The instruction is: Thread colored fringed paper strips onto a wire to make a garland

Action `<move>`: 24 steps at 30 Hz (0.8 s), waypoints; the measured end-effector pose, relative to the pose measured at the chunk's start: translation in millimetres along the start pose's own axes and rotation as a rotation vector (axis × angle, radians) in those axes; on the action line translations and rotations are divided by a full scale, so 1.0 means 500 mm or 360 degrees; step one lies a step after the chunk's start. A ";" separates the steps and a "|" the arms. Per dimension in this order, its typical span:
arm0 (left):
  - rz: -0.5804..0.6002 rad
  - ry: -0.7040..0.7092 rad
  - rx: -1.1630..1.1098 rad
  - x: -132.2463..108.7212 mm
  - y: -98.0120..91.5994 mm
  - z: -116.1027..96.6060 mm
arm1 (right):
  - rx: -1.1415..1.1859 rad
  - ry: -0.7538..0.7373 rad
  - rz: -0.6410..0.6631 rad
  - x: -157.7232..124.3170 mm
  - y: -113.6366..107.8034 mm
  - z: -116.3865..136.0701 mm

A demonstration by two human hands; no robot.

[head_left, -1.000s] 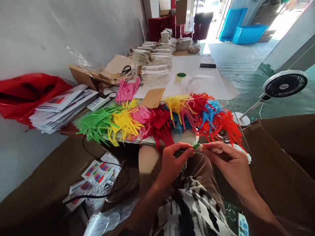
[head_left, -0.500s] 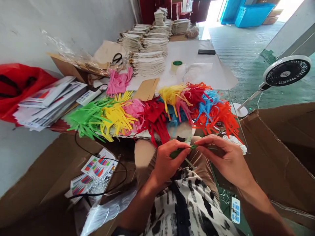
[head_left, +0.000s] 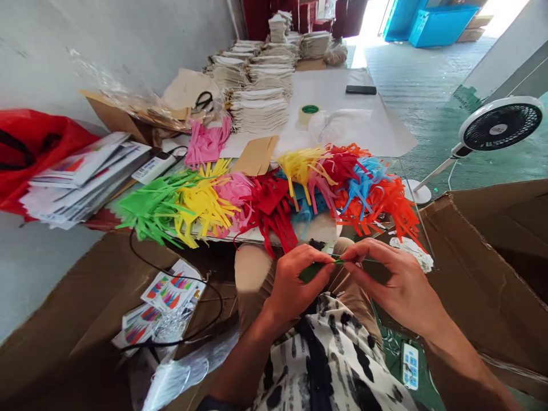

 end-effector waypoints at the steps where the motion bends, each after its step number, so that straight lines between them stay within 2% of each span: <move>1: 0.0003 0.0018 -0.0012 0.000 0.001 0.000 | -0.0017 0.0021 0.0004 0.001 0.001 0.000; 5: -0.0029 0.0055 -0.0101 0.000 0.008 0.000 | -0.0023 0.0087 -0.0041 0.001 0.009 -0.007; 8: -0.0059 -0.0018 -0.0153 0.002 0.010 0.000 | 0.0064 0.0088 -0.0085 0.001 0.008 -0.014; 14: -0.0012 -0.0081 -0.0178 0.006 0.011 -0.003 | 0.0118 0.0029 0.0015 -0.002 0.001 -0.012; 20: -0.0058 -0.0523 -0.0243 -0.002 0.014 0.000 | 0.0011 0.0070 -0.0126 -0.005 0.008 -0.014; 24: -0.0005 -0.0595 -0.0297 -0.004 0.012 0.002 | 0.0116 0.0164 -0.0129 0.000 0.005 -0.026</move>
Point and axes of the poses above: each hand's wrist, its own x-axis towards the middle knuckle, its own y-axis out of the palm, z = x × y, the point moved 1 cm from there along x, towards the middle knuckle, and after that the axes turned 3 degrees about -z, right-handed, at the moved point
